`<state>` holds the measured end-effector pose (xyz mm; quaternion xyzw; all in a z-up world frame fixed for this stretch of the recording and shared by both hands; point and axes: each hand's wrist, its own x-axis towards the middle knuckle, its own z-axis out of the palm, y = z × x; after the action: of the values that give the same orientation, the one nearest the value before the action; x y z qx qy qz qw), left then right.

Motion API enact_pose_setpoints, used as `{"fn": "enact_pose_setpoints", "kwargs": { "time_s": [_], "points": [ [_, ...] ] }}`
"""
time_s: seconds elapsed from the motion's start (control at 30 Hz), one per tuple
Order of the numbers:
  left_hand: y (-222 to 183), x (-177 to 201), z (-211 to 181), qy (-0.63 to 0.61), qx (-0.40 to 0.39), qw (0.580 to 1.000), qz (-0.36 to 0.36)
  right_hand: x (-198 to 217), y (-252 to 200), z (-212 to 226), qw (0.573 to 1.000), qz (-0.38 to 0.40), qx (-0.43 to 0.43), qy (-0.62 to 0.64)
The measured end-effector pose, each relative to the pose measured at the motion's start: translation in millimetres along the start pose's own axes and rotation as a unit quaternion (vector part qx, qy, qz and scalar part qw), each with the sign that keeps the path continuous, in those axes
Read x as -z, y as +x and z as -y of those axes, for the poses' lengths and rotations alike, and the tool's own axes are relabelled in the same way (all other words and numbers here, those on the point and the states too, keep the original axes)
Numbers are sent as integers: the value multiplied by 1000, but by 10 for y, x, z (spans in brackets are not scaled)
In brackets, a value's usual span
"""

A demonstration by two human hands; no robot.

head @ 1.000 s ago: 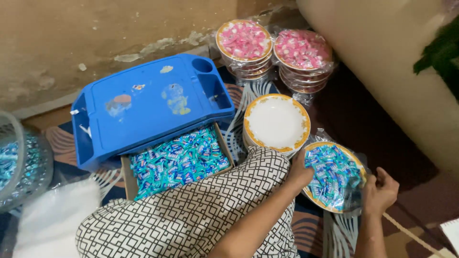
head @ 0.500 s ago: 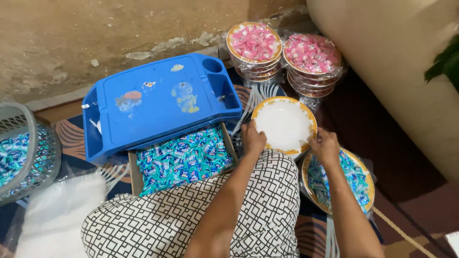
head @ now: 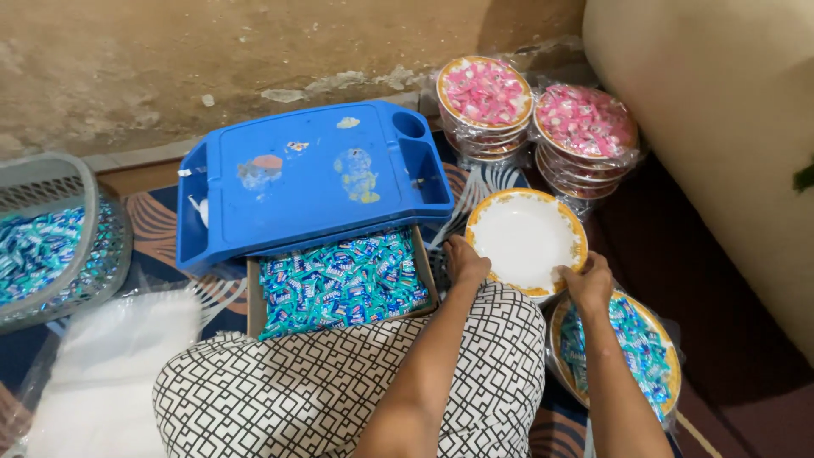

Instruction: Packaging small blue sachets into plastic bags by arranging them on a plate and sliding them in.

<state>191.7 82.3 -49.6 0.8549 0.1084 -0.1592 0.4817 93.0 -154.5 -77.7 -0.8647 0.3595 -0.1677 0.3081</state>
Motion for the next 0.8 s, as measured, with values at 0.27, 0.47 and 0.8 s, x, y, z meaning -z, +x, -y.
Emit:
{"fn": "enact_pose_setpoints", "kwargs": {
  "time_s": [0.27, 0.47, 0.8],
  "points": [
    [221, 78, -83, -143, -9, 990, 13, 392, -192, 713, 976, -47, 32, 209],
    [400, 941, -402, -293, -189, 936, -53, 357, 55, 1441, 923, -12, 150, 354],
    [830, 3306, 574, -300, -231, 898, -223, -1464, -293, 3280, 883, 175, 170, 401]
  ]
}}
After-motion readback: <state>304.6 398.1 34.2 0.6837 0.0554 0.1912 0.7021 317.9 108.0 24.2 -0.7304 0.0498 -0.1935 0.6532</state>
